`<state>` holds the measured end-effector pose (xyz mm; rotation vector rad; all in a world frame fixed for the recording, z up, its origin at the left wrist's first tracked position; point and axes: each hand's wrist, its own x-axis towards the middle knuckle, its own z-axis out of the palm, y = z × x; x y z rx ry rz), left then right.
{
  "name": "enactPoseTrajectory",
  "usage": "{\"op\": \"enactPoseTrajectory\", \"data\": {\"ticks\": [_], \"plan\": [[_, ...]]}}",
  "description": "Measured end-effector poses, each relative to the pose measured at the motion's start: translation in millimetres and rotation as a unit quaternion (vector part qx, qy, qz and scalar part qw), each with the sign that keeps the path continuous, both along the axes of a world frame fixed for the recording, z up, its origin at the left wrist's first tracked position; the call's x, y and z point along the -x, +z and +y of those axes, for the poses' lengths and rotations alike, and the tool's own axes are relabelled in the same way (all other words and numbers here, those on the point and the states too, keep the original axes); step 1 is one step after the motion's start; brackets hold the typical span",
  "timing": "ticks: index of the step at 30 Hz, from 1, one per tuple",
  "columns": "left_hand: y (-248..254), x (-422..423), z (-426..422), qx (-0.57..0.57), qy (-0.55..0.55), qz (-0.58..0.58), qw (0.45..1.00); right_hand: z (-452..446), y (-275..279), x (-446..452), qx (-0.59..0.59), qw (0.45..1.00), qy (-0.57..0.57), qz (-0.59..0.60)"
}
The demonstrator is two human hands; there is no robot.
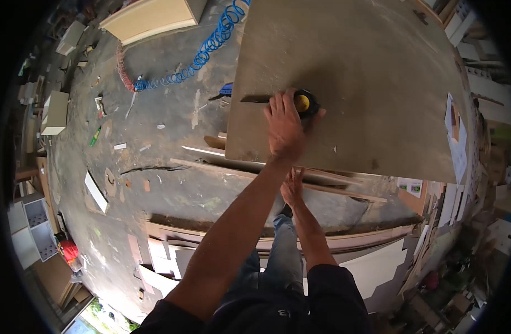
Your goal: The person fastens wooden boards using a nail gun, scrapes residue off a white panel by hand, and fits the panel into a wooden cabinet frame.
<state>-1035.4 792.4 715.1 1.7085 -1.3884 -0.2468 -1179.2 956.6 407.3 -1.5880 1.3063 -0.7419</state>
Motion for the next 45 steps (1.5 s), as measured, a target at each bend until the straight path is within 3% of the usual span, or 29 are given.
{"op": "enactPoseTrajectory", "data": {"ticks": [1, 3, 5, 8, 24, 27, 28, 30, 31, 33, 37, 39, 41, 42, 43, 44, 45], "plan": [[0, 0, -1, 0.002, -0.002, -0.005, 1.0, -2, -2, 0, -0.026, 0.999, -0.024, -0.033], [1, -1, -1, 0.0, -0.009, 0.015, 1.0, -5, 6, 1, 0.025, 0.986, 0.039, 0.158], [4, -2, 1, -0.012, -0.015, 0.011, 1.0, -6, 23, 1, 0.068, 0.936, 0.109, 0.329], [6, -2, 0, -0.019, -0.022, 0.007, 1.0, -3, 35, 1, 0.071, 0.902, 0.153, 0.397], [12, -10, 3, -0.002, -0.04, 0.108, 0.993, 6, 26, 22, -0.019, 0.834, 0.359, 0.419], [10, -23, 7, 0.046, -0.074, 0.252, 0.964, 4, 31, 24, -0.043, 0.813, 0.416, 0.405], [11, -29, 9, 0.061, -0.064, 0.248, 0.965, 3, 35, 24, -0.051, 0.805, 0.435, 0.402], [14, -40, 15, 0.049, -0.101, 0.369, 0.922, -2, 51, 25, -0.07, 0.787, 0.471, 0.393], [18, -47, 25, 0.064, -0.092, 0.368, 0.923, -4, 59, 27, -0.074, 0.775, 0.488, 0.394], [23, -68, 61, -0.029, -0.047, 0.391, 0.919, -13, 87, 30, -0.074, 0.751, 0.51, 0.412], [37, -122, 182, 0.03, 0.085, 0.437, 0.895, -13, 157, 18, -0.06, 0.704, 0.55, 0.446], [9, -156, 262, 0.038, 0.207, 0.46, 0.863, -15, 181, 14, -0.024, 0.701, 0.557, 0.444], [27, -190, 347, 0.018, 0.351, 0.466, 0.812, -18, 208, 1, -0.032, 0.671, 0.585, 0.455], [-27, -204, 402, 0.065, 0.436, 0.406, 0.8, -20, 216, -6, -0.019, 0.667, 0.595, 0.449], [-12, -214, 445, 0.09, 0.455, 0.471, 0.751, -20, 227, -20, -0.012, 0.667, 0.593, 0.452], [-43, -224, 502, 0.095, 0.502, 0.415, 0.753, -20, 240, -34, -0.037, 0.649, 0.601, 0.465], [-32, -229, 531, 0.188, 0.547, 0.441, 0.686, -20, 256, -49, -0.061, 0.63, 0.608, 0.479]]}}
